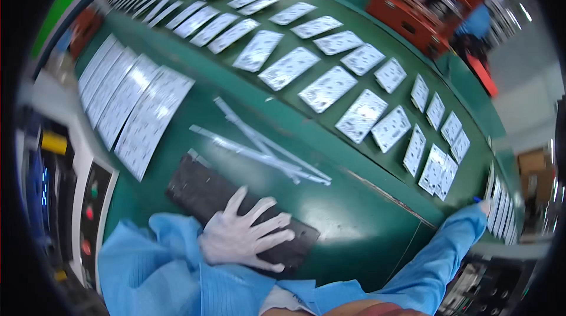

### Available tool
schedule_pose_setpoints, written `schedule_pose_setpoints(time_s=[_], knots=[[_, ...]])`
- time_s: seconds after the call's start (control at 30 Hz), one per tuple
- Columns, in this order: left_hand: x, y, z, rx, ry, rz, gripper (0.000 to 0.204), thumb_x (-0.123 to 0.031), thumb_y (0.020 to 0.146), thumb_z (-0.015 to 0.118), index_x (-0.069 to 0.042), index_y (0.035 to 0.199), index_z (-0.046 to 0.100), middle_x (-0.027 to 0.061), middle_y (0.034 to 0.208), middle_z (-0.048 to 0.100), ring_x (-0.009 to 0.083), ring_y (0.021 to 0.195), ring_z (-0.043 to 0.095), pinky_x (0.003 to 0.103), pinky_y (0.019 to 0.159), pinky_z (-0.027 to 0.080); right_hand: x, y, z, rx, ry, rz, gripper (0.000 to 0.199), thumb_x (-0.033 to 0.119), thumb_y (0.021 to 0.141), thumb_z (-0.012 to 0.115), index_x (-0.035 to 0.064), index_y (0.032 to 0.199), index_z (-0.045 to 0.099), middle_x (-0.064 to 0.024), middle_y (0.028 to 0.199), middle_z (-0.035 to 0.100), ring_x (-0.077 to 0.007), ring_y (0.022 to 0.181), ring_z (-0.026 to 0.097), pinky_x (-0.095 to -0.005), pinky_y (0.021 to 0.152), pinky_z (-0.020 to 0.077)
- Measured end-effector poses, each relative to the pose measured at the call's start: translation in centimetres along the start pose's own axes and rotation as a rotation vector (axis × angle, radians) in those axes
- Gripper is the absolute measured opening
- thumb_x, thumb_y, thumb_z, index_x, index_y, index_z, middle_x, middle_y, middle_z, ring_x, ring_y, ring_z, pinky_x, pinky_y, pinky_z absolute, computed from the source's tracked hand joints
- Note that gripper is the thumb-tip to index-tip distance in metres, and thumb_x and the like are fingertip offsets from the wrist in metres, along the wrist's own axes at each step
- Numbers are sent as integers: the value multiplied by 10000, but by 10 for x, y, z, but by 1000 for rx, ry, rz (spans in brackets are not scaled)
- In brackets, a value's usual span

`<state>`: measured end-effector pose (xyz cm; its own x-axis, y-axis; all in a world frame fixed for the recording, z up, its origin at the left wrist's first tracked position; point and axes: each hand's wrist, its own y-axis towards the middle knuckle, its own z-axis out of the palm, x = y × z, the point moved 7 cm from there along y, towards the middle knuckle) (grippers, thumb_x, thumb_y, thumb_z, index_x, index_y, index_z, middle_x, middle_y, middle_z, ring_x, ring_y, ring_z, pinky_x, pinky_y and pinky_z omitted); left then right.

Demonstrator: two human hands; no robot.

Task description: Inspecting and testing printed circuit boards (PCBs) using a testing machine and a marker pen at a factory workbench.

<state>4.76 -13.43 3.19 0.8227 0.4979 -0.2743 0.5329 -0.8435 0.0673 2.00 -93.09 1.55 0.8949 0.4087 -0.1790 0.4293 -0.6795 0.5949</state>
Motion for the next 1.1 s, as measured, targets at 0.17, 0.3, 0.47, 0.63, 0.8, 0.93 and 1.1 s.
schedule_pose_setpoints(time_s=[0.17,0.3,0.47,0.63,0.8,0.93,1.1], knots=[[-9,-12,5,-168,-30,49,584,-643,772,443,-185,1111,570,36,1194,513,264,1165,407,618,938,252,-2,-18,-127,81,245,213,370,337,678,689,15,858,659,-206,951,624,-337,921,594,-395,809,470],[-10,-18,8,-143,22,89,645,-639,808,362,-174,1230,513,56,1299,445,269,1250,336,605,1014,182,28,-20,-237,73,250,196,447,411,602,714,78,896,667,-167,995,625,-333,957,572,-394,837,450],[-7,-28,7,-272,50,177,593,-588,845,323,-173,1226,509,63,1353,393,262,1272,328,552,1046,182,99,-112,-379,-343,578,-217,286,158,758,584,144,1041,620,-118,1096,589,-286,984,559,-348,832,443],[-1,-105,-34,-787,-171,65,506,-15,699,571,-198,1166,501,135,1235,461,318,1143,473,347,878,492,122,-250,-497,-308,960,-714,213,13,875,468,45,1039,600,-107,997,616,-145,893,559,-249,852,404],[30,-249,-48,-941,-1,-352,398,57,718,582,-153,1057,590,212,1224,462,371,1080,516,391,822,505,124,-361,-517,-77,193,-773,363,65,778,573,202,1113,589,-127,745,581,-295,759,593,-362,656,469],[50,-358,-57,-1179,49,-653,436,86,800,418,-91,1180,537,239,1333,366,363,1171,454,355,916,430,164,-442,-501,-23,325,-905,210,223,805,563,200,1012,588,-131,689,572,-326,622,593,-432,526,455],[48,-447,-95,-1138,399,-938,406,38,839,449,-68,1229,489,192,1342,379,352,1244,364,363,1002,351,250,-472,-494,84,385,-838,404,431,850,516,36,923,559,-230,745,617,-386,687,603,-466,582,466]])
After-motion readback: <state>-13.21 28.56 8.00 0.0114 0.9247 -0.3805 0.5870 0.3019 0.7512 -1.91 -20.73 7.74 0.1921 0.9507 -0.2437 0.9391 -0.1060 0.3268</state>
